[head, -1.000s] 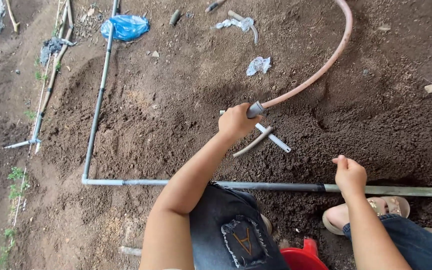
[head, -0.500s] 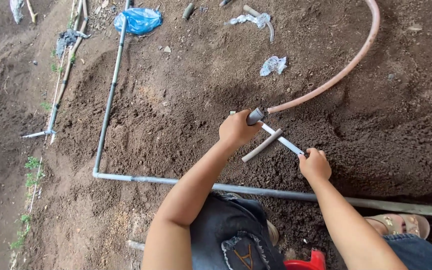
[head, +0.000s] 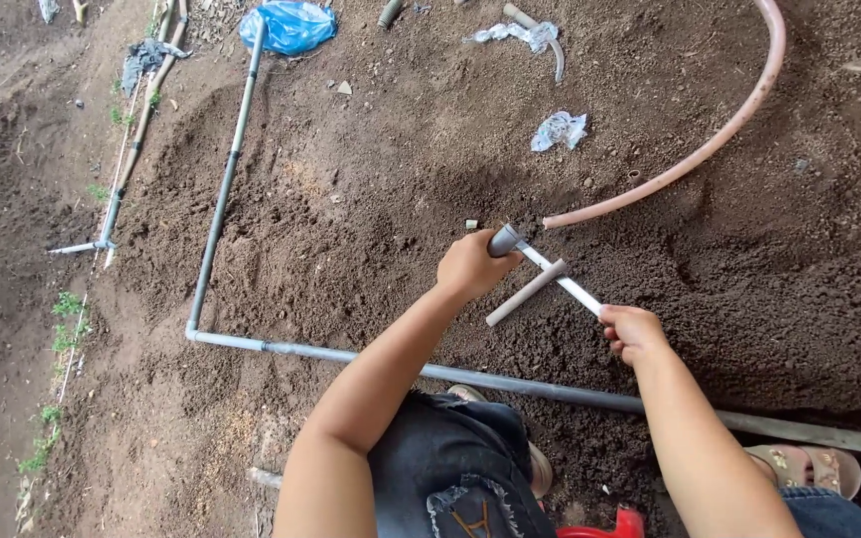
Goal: A person sits on the ground and uses a bare hacksaw blade to manually cut through a plastic pipe.
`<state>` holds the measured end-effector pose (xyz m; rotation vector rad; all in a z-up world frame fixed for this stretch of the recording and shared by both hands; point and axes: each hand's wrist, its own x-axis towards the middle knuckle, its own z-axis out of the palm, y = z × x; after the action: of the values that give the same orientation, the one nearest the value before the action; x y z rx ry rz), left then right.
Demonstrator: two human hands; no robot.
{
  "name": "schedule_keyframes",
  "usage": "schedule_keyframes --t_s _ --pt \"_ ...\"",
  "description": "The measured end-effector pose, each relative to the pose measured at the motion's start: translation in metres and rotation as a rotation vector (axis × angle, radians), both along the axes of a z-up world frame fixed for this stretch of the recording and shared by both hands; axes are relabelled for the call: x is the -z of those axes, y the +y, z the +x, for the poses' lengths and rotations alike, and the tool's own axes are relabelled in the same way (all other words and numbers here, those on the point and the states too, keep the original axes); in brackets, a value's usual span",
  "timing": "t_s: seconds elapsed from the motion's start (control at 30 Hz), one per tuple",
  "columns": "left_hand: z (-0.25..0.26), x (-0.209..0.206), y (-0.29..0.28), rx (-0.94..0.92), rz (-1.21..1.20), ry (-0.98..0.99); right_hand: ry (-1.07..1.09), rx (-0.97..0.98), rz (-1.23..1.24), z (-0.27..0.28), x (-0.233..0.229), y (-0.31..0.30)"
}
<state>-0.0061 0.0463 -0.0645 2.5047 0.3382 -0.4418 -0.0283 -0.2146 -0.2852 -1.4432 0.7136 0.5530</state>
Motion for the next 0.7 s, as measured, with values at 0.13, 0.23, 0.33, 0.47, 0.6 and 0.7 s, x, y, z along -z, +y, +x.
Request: schedule_keyframes --t_s 0.13,0.23,0.33,0.47,0.6,0.7 --pt "0.003 0.018 0.007 -0.087 -0.112 -0.043 -0.144 0.084 -0.052 -0.019 0.000 -0.031" --pt "0.000 0.012 -0.008 -0.123 -0.228 -0.106 -0.280 0.180 -0.043 -0.042 -0.022 -0.047" --pt "0.000 0.011 -0.034 -0.133 -0.383 -0.191 -0.396 0.260 0.079 -0.058 -0.060 -0.049" --pt "-0.010 -0.015 -0.078 -0.210 -0.707 -0.381 -0.519 0.289 0.250 -0.070 -0.100 -0.040" --pt "-0.019 -0.025 -0.095 -0.250 -1.006 -0.425 -0.585 0.315 0.303 -0.086 -0.113 -0.035" --pt "-0.027 -0.030 -0.101 -0.240 -1.071 -0.435 -0.655 0.336 0.313 -0.095 -0.117 -0.031"
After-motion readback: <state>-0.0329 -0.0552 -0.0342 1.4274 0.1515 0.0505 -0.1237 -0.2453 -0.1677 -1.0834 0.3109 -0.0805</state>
